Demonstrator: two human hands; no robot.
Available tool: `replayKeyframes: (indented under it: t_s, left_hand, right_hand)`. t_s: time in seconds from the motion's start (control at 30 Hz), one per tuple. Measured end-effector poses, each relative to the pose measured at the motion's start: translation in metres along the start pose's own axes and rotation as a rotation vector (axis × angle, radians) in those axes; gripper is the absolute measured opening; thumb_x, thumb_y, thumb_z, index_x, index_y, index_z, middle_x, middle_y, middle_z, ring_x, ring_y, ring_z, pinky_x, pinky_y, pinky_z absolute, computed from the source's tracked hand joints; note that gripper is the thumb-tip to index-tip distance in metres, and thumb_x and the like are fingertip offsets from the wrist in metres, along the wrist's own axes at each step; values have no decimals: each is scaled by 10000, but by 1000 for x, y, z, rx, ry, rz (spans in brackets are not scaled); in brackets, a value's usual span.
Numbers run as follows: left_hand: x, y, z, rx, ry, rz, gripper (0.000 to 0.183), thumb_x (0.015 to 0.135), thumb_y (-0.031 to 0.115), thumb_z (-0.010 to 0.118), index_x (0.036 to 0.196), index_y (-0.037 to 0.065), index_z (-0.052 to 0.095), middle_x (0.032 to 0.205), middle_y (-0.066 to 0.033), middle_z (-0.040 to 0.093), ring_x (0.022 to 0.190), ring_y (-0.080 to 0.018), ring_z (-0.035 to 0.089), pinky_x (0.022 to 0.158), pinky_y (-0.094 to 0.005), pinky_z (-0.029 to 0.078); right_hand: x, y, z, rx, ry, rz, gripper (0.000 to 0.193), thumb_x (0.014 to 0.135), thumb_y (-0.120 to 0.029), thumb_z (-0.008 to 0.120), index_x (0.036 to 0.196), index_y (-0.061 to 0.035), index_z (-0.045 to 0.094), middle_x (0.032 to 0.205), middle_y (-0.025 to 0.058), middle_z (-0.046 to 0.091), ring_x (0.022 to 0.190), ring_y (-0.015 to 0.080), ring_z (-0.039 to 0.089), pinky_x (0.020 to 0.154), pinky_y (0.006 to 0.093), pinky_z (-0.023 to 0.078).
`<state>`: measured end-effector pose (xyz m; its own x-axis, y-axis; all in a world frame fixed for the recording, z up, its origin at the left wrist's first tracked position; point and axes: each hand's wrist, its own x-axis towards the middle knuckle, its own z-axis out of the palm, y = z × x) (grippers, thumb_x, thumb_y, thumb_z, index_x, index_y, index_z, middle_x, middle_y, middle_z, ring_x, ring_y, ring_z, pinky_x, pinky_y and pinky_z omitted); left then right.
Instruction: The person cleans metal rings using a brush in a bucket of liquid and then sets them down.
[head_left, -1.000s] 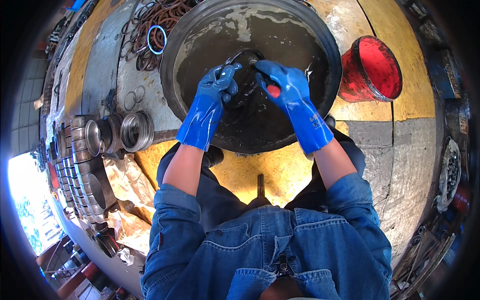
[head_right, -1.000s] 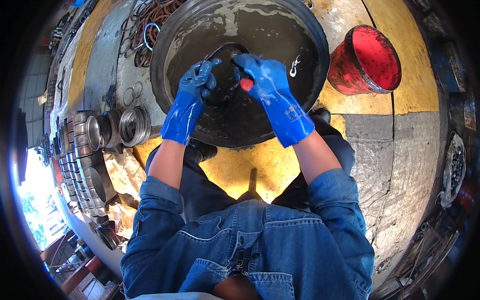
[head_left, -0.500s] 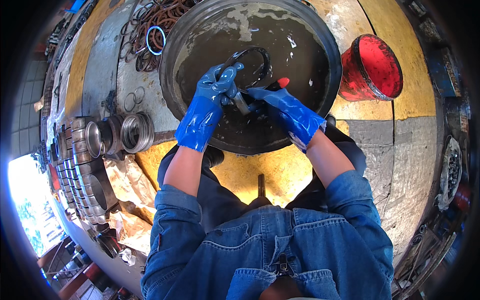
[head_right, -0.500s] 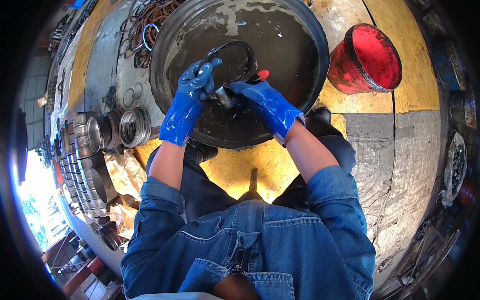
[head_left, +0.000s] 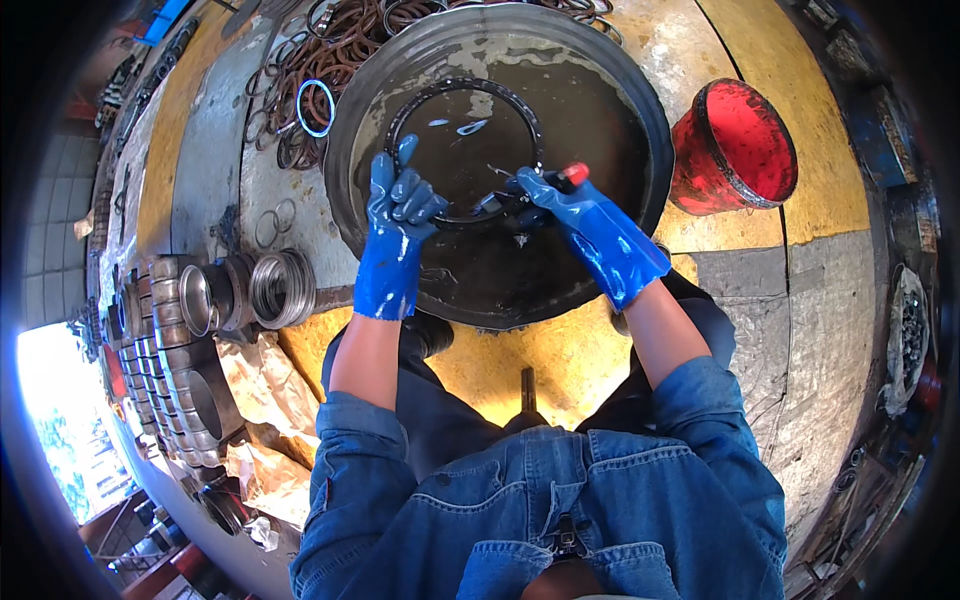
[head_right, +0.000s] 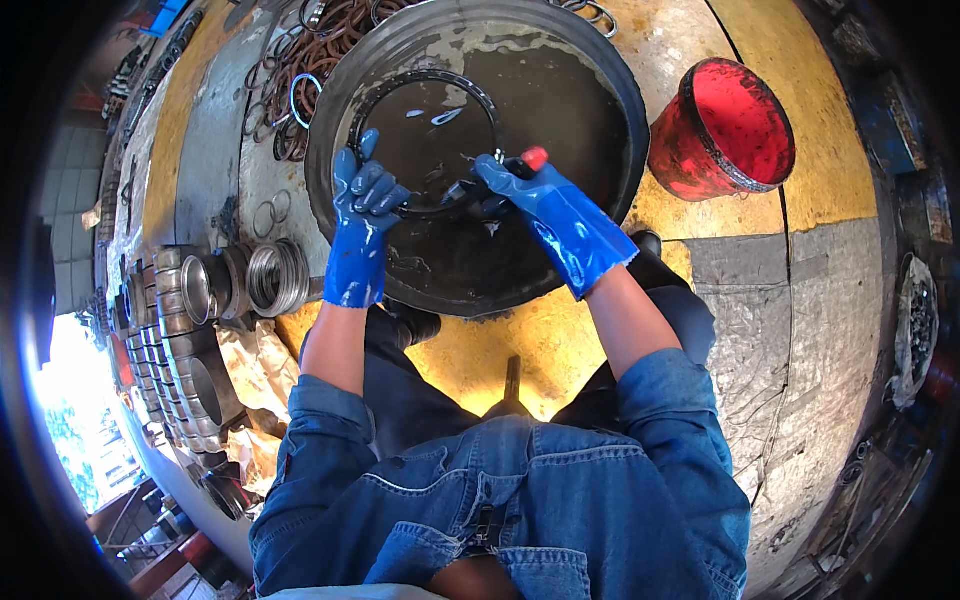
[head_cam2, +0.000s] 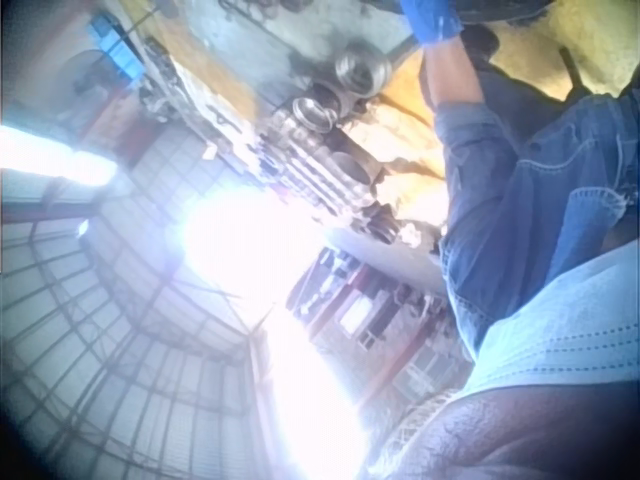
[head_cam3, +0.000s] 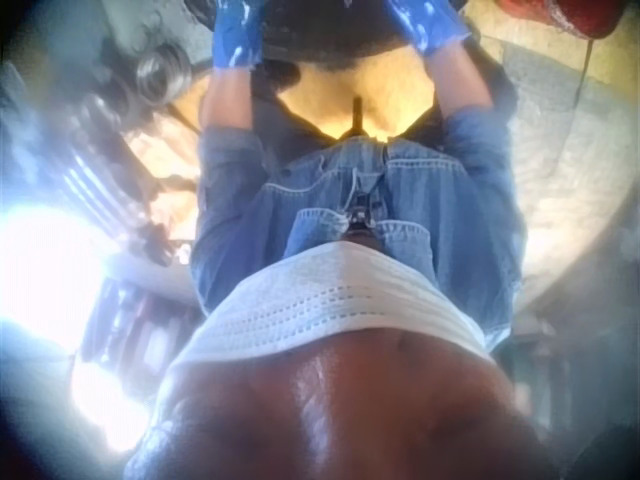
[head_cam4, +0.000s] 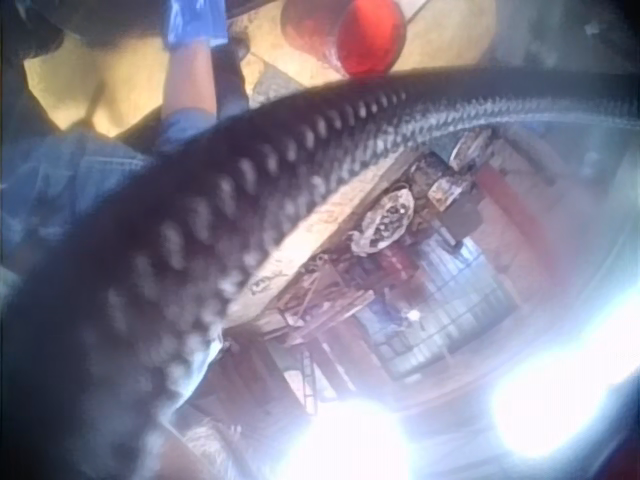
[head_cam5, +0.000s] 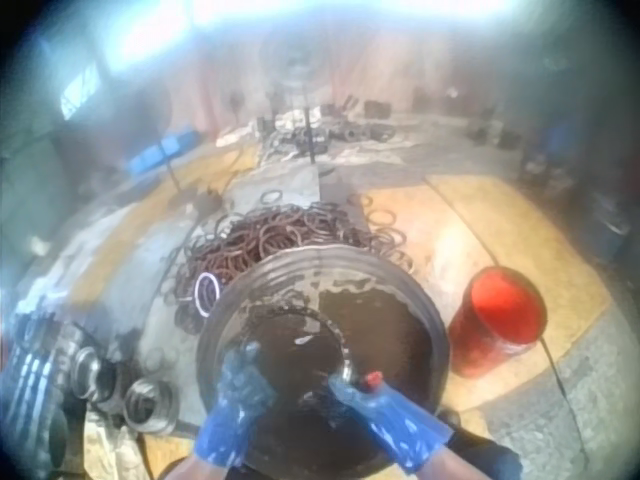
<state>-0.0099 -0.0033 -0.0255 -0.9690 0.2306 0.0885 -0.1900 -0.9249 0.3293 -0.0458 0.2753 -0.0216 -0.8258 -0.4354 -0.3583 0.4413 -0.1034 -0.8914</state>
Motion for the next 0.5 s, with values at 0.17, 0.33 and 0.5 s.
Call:
replayKeyframes:
  t_s: [0.17, 0.33, 0.5]
  left_hand:
    - [-2, -3, -16, 1178, 571, 122, 486, 973, 375, 689, 1332, 56, 615, 943, -27, 642, 804, -149, 597, 740, -291, 491]
    - [6, -18, 35, 2482, 308, 591, 660, 774, 302, 863, 1331, 55, 610, 1236, -141, 705, 1103, -331, 683, 963, -449, 548]
    - [15, -53, 65, 2496, -12, -127, 542, 811, 288, 805, 1308, 156, 633, 1248, -131, 692, 1139, -355, 658, 984, -456, 529]
  right_hand:
    - [-11, -40, 5, -508, -8, 72, 366, 926, -409, 751, 1039, -61, 766, 897, 70, 757, 788, 201, 696, 756, 335, 552]
    - [-6, -21, -3, -1370, 161, -318, 239, 913, -350, 677, 1006, -148, 763, 992, 126, 750, 949, 380, 703, 842, 452, 557]
    - [17, -4, 14, -1561, 109, -41, 247, 927, -250, 604, 1102, -161, 754, 1079, 103, 746, 1050, 336, 706, 901, 449, 554]
